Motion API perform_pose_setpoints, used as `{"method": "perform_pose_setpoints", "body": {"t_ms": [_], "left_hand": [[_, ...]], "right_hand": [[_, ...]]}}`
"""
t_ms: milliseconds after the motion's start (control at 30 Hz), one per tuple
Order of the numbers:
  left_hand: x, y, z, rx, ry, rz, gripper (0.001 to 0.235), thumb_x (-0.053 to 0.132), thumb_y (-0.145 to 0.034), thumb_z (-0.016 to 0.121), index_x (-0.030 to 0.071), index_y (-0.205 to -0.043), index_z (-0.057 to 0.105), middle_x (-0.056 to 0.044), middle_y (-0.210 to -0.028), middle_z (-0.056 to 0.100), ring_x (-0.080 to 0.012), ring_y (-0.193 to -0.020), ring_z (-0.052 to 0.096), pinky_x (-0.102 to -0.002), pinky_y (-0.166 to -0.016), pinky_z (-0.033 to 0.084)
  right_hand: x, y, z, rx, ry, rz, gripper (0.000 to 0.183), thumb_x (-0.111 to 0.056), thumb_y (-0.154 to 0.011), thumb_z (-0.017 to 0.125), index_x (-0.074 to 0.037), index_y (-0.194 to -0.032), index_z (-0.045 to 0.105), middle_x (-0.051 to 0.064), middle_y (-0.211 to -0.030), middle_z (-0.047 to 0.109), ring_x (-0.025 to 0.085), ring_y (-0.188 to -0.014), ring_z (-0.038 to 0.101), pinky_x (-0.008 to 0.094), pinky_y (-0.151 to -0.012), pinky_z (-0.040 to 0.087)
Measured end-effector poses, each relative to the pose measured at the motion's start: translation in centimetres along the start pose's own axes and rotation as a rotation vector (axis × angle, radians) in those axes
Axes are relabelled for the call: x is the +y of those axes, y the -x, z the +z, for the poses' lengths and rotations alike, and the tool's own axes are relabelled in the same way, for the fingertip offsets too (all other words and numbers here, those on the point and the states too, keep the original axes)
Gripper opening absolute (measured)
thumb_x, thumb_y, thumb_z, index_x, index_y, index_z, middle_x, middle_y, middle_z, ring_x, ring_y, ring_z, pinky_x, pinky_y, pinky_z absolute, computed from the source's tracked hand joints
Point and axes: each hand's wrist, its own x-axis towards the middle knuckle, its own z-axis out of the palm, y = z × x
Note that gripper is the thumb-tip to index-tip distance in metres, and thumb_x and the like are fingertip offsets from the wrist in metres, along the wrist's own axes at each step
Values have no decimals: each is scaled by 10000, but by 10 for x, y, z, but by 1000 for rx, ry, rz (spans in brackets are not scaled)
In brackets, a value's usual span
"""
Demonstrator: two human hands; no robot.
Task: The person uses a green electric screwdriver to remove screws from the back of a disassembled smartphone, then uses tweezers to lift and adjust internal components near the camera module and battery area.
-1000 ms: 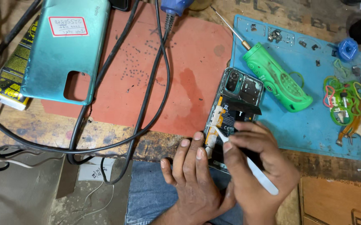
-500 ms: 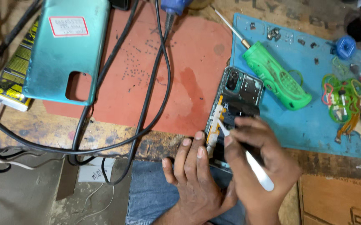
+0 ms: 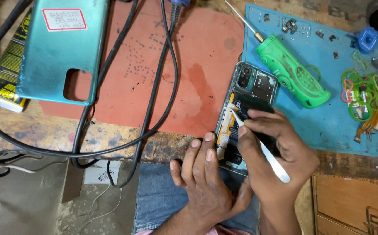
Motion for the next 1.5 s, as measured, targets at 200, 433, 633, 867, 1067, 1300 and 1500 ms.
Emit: {"method": "perform_pose_setpoints", "body": {"t_ms": [200, 433, 633, 867, 1067, 1300, 1500], "left_hand": [[-1, -4, 3, 26, 1, -9, 892, 540, -986, 597, -44, -1536, 208, -232, -1528, 471, -385, -1464, 386, -544, -1270, -31], [0, 6, 3, 105, 66, -99, 1007, 555, -990, 606, -43, -1588, 59, -169, -1402, 529, -388, -1436, 373, -564, -1272, -42], [1, 7, 5, 128, 51, -71, 1026, 472, -973, 597, -28, -1623, -19, -240, -1377, 595, -376, -1436, 416, -589, -1287, -30], [1, 4, 0, 117, 80, -46, 992, 478, -1019, 552, -27, -1629, -45, -241, -1392, 580, -396, -1452, 393, -593, -1276, -66], [1, 12, 6, 120, 93, -74, 1015, 505, -975, 534, -11, -1634, -41, -223, -1391, 592, -372, -1463, 403, -602, -1301, -58], [-2, 5, -3, 75, 81, -21, 1091, 460, -967, 653, -35, -1617, -70, -237, -1391, 537, -402, -1446, 369, -589, -1261, -92], [0, 0, -5, 80, 70, -38, 1063, 407, -913, 655, -27, -1618, -13, -241, -1414, 526, -396, -1448, 396, -577, -1291, -69]], "right_hand": [[2, -7, 1, 5, -2, 31, 94, 73, -938, 755, 52, -1013, 701, 123, -977, 730, 202, -1041, 714, 402, -1151, 481], [-18, -2, -6, -43, 56, 103, 135, 32, -830, 747, 11, -953, 696, 84, -1006, 735, 239, -1055, 720, 436, -987, 532], [-16, 15, -17, -213, 90, -144, 154, -22, -823, 778, -37, -942, 681, 65, -895, 733, 259, -1053, 734, 479, -1110, 493], [-21, 11, -21, -250, 86, -148, 187, -47, -813, 782, -28, -969, 682, 75, -922, 738, 266, -1074, 728, 512, -1125, 471], [-9, 28, -40, -294, -2, -107, 157, -32, -808, 792, -21, -924, 686, 82, -900, 731, 294, -1077, 747, 557, -1176, 479], [-3, 7, -55, -335, -67, -163, 180, -73, -828, 803, -15, -948, 681, 77, -920, 730, 300, -1091, 757, 574, -1195, 499], [11, 14, -41, -329, 26, -270, 199, -118, -778, 803, -56, -933, 694, 53, -907, 747, 297, -1063, 733, 503, -1130, 444]]}}
